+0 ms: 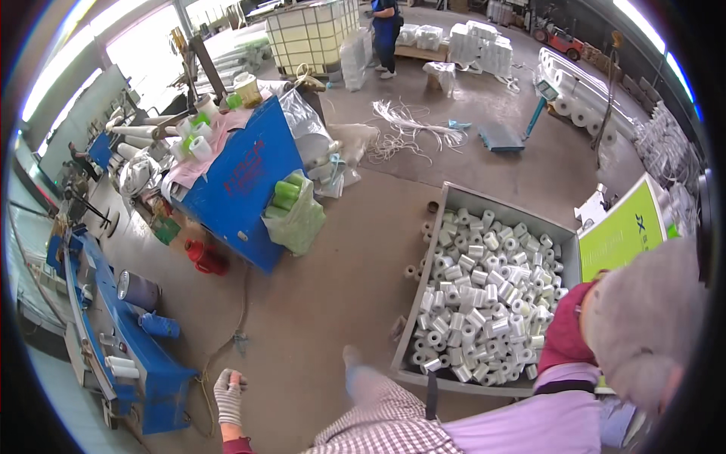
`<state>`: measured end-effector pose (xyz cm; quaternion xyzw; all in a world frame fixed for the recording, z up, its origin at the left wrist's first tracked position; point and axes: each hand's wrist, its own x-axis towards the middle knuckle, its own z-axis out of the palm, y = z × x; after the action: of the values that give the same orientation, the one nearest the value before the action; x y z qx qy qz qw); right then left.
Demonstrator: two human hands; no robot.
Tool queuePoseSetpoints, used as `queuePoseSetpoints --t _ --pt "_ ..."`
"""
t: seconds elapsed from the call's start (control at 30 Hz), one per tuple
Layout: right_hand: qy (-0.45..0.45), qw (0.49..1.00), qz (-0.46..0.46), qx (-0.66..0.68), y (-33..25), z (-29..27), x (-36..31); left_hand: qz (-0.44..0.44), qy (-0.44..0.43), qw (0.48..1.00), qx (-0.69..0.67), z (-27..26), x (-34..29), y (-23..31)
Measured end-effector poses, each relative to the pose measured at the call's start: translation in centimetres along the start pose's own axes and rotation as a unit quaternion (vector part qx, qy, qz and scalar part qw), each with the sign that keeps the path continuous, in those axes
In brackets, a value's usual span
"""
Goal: Operating a winding machine for plastic film, applying adhesive to rollers, and packaging finished rolls into bags.
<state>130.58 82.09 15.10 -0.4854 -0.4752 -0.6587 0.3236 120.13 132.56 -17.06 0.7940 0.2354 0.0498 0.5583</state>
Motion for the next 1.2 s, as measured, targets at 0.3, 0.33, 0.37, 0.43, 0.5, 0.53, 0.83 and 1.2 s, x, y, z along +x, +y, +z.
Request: queuePoseSetpoints --t 0.3,0.33,0.37,0.43,0.5,0.53,0.83,1.2 --pt "-0.209 0.795 0.562 -0.088 18.5 15.5 -32.4 -0.211 -0.24 0.935 0.155 3.4 17.6 -2.1" --pt "-0.157 0.708 0.689 -0.01 18.2 16.1 -36.7 -0.206 -0.243 0.936 0.153 5.0 21.3 -1.4" --pt "-0.187 0.638 0.747 -0.025 17.4 15.1 -42.7 -0.106 -0.258 0.934 0.224 6.9 25.2 -1.5" --pt "-0.356 0.6 0.712 -0.081 16.2 13.9 -48.9 -0.188 -0.302 0.852 0.384 10.3 34.0 -1.3" --pt "-0.376 0.461 0.798 -0.097 14.3 12.3 -51.7 -0.033 -0.364 0.805 0.467 17.1 44.7 1.6" --pt "-0.427 0.387 0.81 -0.113 13.7 10.8 -52.4 -0.021 -0.38 0.794 0.475 21.8 49.2 6.7" --pt "-0.4 0.154 0.884 -0.188 28.1 1.0 -60.6 0.029 -0.376 0.92 0.102 54.5 75.7 30.5" --pt "-0.298 0.408 0.861 -0.061 90.9 10.5 -70.3 -0.192 -0.359 0.863 0.299 60.5 88.9 28.9"
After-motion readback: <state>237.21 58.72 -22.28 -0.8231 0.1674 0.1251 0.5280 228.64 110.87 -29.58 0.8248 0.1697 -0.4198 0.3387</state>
